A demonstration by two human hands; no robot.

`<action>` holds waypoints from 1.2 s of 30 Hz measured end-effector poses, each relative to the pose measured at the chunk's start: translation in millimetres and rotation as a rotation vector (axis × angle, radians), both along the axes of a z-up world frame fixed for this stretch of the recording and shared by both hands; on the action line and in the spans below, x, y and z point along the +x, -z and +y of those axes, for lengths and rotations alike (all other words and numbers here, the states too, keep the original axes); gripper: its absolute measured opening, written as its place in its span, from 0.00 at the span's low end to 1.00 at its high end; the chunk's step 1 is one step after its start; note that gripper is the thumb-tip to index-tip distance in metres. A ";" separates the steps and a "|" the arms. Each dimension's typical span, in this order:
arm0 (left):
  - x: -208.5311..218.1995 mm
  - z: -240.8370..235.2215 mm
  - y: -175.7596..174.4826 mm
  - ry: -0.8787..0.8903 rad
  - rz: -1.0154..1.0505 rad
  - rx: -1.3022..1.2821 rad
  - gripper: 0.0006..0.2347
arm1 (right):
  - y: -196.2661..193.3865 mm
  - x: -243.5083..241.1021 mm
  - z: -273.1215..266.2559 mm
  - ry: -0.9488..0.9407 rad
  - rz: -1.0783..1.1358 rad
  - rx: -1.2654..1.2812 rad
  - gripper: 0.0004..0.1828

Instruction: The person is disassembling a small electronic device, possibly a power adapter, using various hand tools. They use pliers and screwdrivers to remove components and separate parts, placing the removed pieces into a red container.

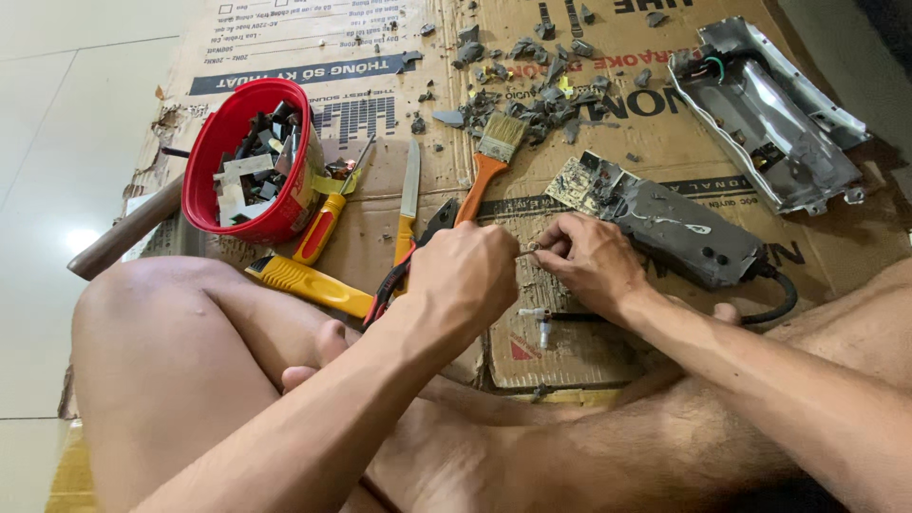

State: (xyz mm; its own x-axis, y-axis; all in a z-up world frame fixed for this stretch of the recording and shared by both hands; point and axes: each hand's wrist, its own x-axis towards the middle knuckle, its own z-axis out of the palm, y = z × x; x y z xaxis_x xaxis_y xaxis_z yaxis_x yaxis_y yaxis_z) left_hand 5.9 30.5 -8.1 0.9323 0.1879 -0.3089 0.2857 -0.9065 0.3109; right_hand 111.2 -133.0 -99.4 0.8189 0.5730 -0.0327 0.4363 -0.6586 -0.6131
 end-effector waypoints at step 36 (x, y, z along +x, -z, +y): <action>-45.7 -22.0 -18.3 -0.645 0.004 -0.599 0.15 | -8.9 -15.6 13.0 0.087 -0.062 -0.088 0.11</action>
